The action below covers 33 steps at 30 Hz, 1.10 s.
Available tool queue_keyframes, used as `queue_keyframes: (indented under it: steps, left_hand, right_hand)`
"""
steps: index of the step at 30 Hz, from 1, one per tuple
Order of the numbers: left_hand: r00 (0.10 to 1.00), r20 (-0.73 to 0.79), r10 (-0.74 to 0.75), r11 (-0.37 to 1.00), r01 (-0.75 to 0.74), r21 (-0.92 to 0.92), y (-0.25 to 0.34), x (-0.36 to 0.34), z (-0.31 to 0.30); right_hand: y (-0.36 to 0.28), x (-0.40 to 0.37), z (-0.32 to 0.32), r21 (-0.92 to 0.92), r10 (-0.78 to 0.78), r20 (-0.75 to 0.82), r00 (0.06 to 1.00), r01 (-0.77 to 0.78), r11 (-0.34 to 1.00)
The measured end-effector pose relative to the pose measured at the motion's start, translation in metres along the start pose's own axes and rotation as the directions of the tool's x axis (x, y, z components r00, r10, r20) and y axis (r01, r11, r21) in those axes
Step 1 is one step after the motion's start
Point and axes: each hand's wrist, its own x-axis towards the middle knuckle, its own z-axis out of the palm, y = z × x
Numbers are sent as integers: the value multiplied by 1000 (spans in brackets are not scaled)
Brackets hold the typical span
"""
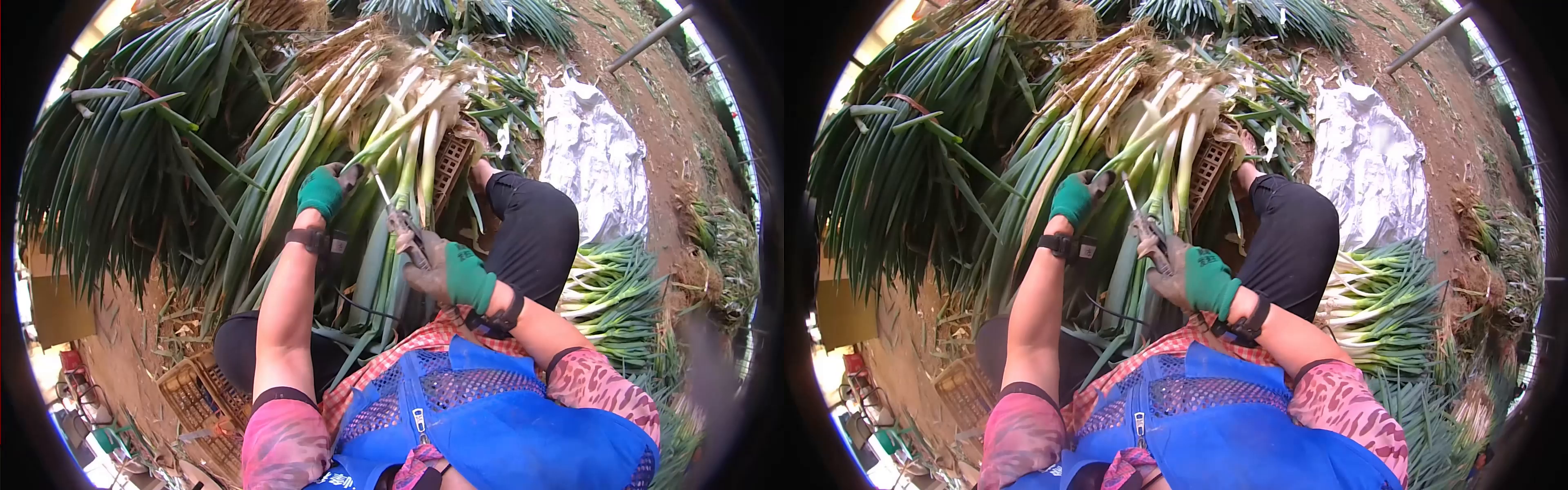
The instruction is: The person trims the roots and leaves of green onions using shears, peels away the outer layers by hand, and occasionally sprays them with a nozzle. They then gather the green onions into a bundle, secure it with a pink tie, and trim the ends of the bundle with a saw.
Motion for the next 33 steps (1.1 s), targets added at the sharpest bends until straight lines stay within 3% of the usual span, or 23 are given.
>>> queue_keyframes:
  steps: [4, 7, 11, 15, 18, 19, 21, 23, 25, 27, 31, 33]
  left_hand:
    - [994, 16, -111, 994, 111, -11, -12, 4, 6]
    - [994, -10, -111, 989, 112, 97, -15, 6, 11]
    - [994, -79, -77, 992, 84, 93, -22, 8, 16]
    - [993, -14, -113, 985, 114, 133, -32, 15, 19]
    - [985, 37, -169, 971, 159, 180, -36, 17, 18]
    - [985, 44, -167, 971, 157, 178, -39, 17, 19]
    - [984, 56, -169, 973, 158, 168, -43, 16, 22]
    - [983, 63, -175, 974, 164, 153, -46, 16, 26]
    - [981, 69, -180, 978, 171, 116, -50, 18, 30]
    - [979, 82, -188, 980, 182, 83, -49, 15, 30]
    - [977, 96, -188, 982, 185, 34, -43, 6, 27]
    - [978, 103, -180, 984, 178, 25, -43, 5, 28]
  right_hand:
    - [24, 16, 9, 66, 79, -90, 993, -73, 995]
    - [22, 21, 14, 29, 79, -64, 995, -77, 997]
    - [11, 31, 13, -128, 153, -96, 984, -165, 978]
    - [41, 84, 4, -95, 144, -173, 974, -162, 982]
    - [30, 108, -24, -110, 217, -238, 947, -248, 963]
    - [41, 124, -23, -230, 70, -328, 942, -152, 961]
    - [46, 132, -34, -167, 123, -346, 930, -190, 968]
    - [19, 115, -39, -34, 168, -229, 959, -180, 983]
    - [10, 94, -31, -196, 82, -156, 984, -112, 974]
    - [2, 78, -24, -220, 161, -75, 984, -174, 960]
    - [18, 75, -11, -210, 178, -118, 977, -199, 957]
    - [35, 98, -14, -279, 69, -140, 988, -106, 954]
